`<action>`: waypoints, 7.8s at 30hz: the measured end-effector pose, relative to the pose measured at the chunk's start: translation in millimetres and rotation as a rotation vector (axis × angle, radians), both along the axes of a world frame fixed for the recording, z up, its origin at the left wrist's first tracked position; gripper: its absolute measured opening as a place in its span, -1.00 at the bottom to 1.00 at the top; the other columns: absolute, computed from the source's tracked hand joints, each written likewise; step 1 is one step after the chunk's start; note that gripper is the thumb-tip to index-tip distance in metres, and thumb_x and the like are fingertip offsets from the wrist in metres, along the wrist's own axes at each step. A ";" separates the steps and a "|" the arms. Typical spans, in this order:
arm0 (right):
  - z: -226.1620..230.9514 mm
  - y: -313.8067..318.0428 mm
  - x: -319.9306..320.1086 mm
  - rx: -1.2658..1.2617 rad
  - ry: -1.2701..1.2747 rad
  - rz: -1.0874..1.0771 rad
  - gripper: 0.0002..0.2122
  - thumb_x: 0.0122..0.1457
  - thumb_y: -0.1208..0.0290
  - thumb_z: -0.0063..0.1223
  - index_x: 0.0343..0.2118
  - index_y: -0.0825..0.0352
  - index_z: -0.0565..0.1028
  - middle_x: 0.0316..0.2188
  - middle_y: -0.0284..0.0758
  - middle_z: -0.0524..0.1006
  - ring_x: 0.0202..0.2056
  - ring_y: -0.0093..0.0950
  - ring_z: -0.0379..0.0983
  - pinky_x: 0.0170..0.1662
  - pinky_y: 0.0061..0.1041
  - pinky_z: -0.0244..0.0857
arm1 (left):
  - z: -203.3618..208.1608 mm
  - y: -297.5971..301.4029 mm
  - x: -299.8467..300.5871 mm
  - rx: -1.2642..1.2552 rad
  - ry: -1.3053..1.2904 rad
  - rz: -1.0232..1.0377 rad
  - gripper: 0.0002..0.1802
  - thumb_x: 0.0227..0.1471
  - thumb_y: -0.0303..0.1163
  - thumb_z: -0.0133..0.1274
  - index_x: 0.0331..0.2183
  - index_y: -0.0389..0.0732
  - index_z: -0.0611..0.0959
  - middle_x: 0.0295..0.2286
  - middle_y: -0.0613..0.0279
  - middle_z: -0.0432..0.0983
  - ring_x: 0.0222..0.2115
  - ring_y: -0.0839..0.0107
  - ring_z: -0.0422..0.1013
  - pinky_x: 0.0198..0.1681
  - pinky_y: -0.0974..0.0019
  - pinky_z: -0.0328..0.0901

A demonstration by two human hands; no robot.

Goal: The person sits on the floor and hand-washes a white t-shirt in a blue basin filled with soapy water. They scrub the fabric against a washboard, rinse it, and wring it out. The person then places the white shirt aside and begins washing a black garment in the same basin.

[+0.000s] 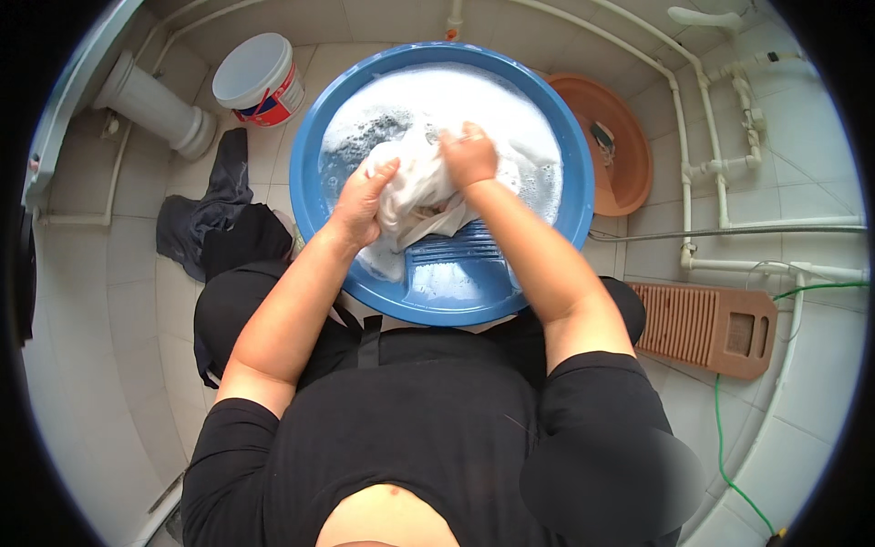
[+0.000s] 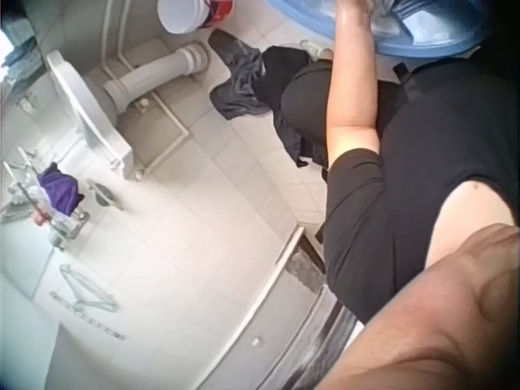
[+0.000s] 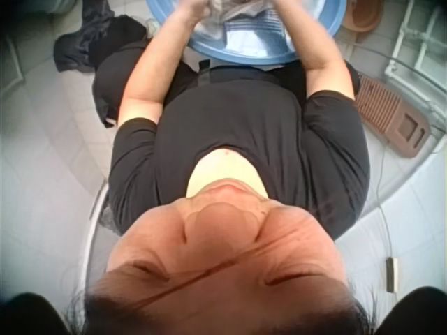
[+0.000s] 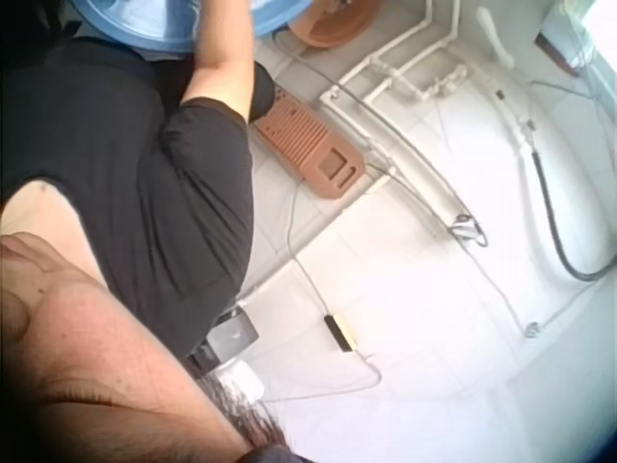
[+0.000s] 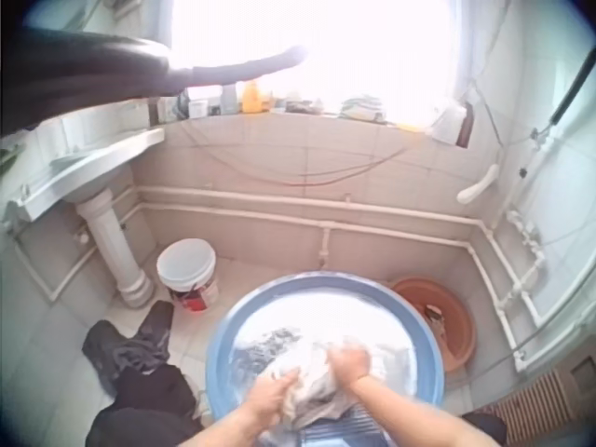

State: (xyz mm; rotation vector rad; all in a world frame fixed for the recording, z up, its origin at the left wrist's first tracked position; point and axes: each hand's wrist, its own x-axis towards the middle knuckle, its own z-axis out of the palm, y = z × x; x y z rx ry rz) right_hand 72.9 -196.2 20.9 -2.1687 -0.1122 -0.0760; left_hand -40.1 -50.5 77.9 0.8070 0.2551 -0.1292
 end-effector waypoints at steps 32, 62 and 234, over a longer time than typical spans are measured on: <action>151.6 -9.9 7.6 0.766 0.208 0.385 -0.87 0.09 0.37 -0.12 -0.37 0.32 0.34 -0.50 -0.43 0.39 -0.47 -0.67 0.29 -0.37 -0.68 0.22 | -1.2 24.2 -2.2 0.936 -0.050 -0.557 -0.64 -0.06 -0.17 0.03 -0.33 -0.28 0.58 -0.40 0.16 0.53 -0.30 0.37 0.43 -0.20 0.30 0.26; 67.1 89.8 -90.4 0.224 -0.329 0.649 -0.85 -0.14 0.40 0.10 -0.51 0.35 0.44 -0.38 -0.22 0.43 -0.32 -0.26 0.38 -0.23 -0.43 0.27 | -73.9 30.6 22.3 -0.218 0.115 0.329 -0.49 0.10 -0.06 -0.37 0.03 -0.11 0.25 -0.11 0.11 0.29 -0.12 0.25 0.26 -0.05 0.18 0.18; 26.7 -55.3 -67.4 -0.578 0.024 0.451 -0.41 -0.12 0.04 -0.03 0.02 0.20 0.27 0.16 -0.13 -0.01 0.14 -0.04 -0.10 0.07 0.01 -0.05 | -46.6 -47.3 29.0 1.913 -0.029 -0.576 -0.37 0.00 0.01 -0.19 0.11 0.07 0.19 0.17 0.05 -0.20 0.14 -0.11 -0.19 0.04 -0.33 -0.18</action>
